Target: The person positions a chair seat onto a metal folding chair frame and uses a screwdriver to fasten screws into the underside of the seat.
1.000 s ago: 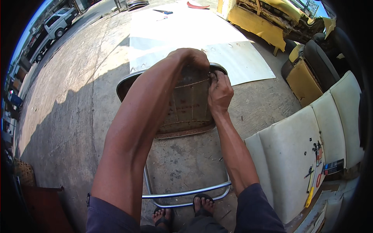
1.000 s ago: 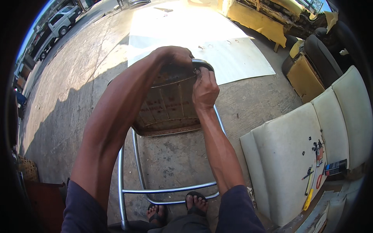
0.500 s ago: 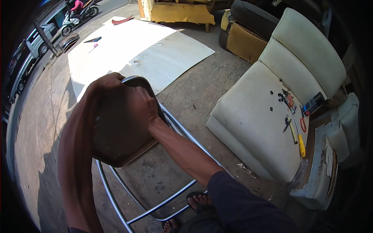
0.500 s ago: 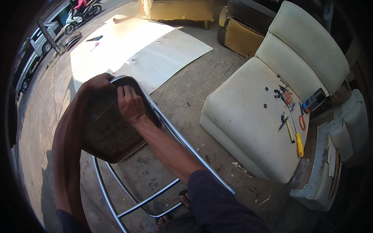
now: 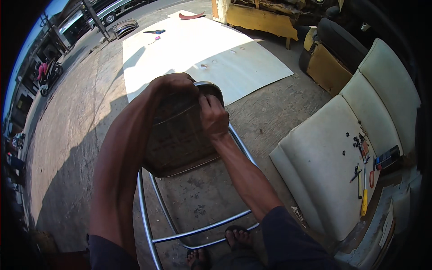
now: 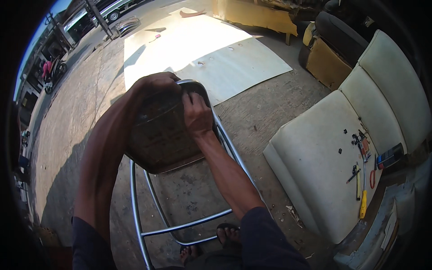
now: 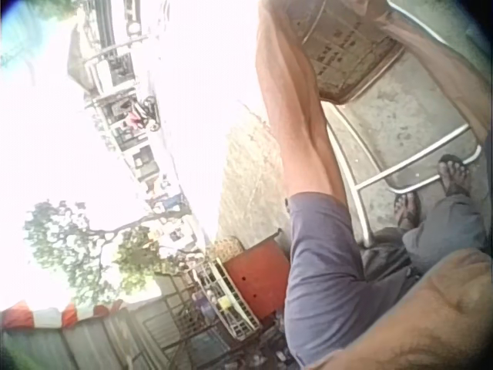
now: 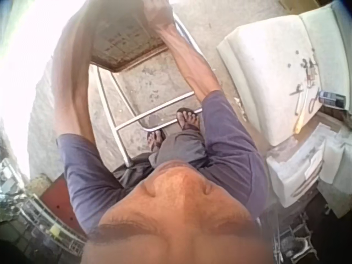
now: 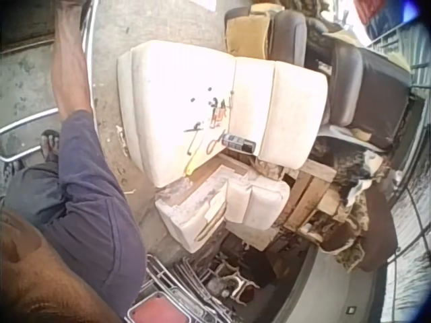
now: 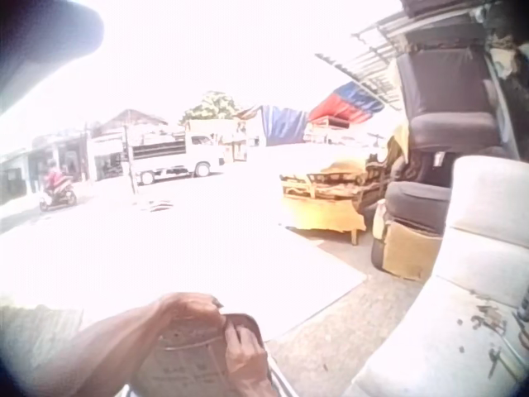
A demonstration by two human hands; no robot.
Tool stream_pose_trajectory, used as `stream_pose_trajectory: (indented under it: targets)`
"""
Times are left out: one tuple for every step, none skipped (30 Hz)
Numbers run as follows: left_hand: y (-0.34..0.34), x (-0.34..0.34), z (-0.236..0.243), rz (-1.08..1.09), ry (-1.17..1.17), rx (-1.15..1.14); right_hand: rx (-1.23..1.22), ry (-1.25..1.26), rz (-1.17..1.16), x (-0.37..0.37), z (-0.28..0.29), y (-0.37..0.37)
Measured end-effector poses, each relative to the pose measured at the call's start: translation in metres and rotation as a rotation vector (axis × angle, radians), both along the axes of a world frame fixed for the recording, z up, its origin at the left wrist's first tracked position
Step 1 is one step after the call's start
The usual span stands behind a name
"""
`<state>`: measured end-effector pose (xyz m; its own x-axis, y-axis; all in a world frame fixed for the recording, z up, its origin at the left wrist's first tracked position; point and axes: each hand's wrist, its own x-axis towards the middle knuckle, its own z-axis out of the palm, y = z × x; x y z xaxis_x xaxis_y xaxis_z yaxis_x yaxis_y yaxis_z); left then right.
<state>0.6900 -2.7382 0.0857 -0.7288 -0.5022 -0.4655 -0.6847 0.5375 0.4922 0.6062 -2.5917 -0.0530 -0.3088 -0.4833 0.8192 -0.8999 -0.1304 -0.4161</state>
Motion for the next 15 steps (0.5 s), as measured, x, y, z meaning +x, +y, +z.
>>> stream_pose_trajectory:
  targets:
    - [0.007, -0.001, 0.007, 0.025, -0.021, 0.007, 0.052, -0.048, 0.015, -0.003, 0.002, 0.001]
    - [0.011, -0.001, 0.012, 0.051, -0.042, 0.014, 0.104, -0.097, 0.030, -0.005, 0.004, 0.001]
    - [0.005, 0.000, 0.007, 0.034, -0.011, 0.058, 0.061, -0.115, 0.028, -0.003, 0.006, 0.000]
    - [-0.005, 0.006, 0.001, 0.031, 0.017, 0.096, 0.015, -0.138, 0.040, 0.004, 0.008, -0.002]
    - [-0.015, 0.017, -0.004, 0.030, 0.045, 0.132, -0.032, -0.162, 0.053, 0.012, 0.011, -0.005]
    - [-0.003, 0.007, 0.002, 0.084, 0.043, 0.159, -0.030, -0.165, 0.043, 0.003, 0.008, -0.003]
    - [0.011, -0.003, 0.007, 0.138, 0.040, 0.187, -0.027, -0.169, 0.034, -0.006, 0.004, 0.000]
    - [0.023, -0.013, 0.013, 0.192, 0.036, 0.216, -0.024, -0.174, 0.024, -0.014, 0.001, 0.001]
    - [0.028, -0.015, 0.020, 0.192, 0.035, 0.221, -0.020, -0.164, 0.019, -0.016, 0.005, 0.003]
    - [0.028, -0.011, 0.023, 0.204, 0.034, 0.226, -0.014, -0.157, 0.024, -0.013, 0.009, 0.002]
    - [0.027, -0.008, 0.027, 0.212, 0.034, 0.233, -0.008, -0.147, 0.027, -0.011, 0.012, 0.000]
    - [0.024, -0.006, 0.025, 0.183, 0.037, 0.206, -0.010, -0.155, 0.027, -0.009, 0.012, -0.001]
    - [0.020, -0.005, 0.021, 0.152, 0.039, 0.180, -0.011, -0.164, 0.025, -0.005, 0.010, -0.001]
    - [0.016, -0.003, 0.018, 0.120, 0.040, 0.154, -0.011, -0.173, 0.022, -0.003, 0.010, -0.002]
    - [0.011, -0.002, 0.016, 0.124, 0.049, 0.157, 0.001, -0.169, 0.012, -0.003, 0.010, -0.004]
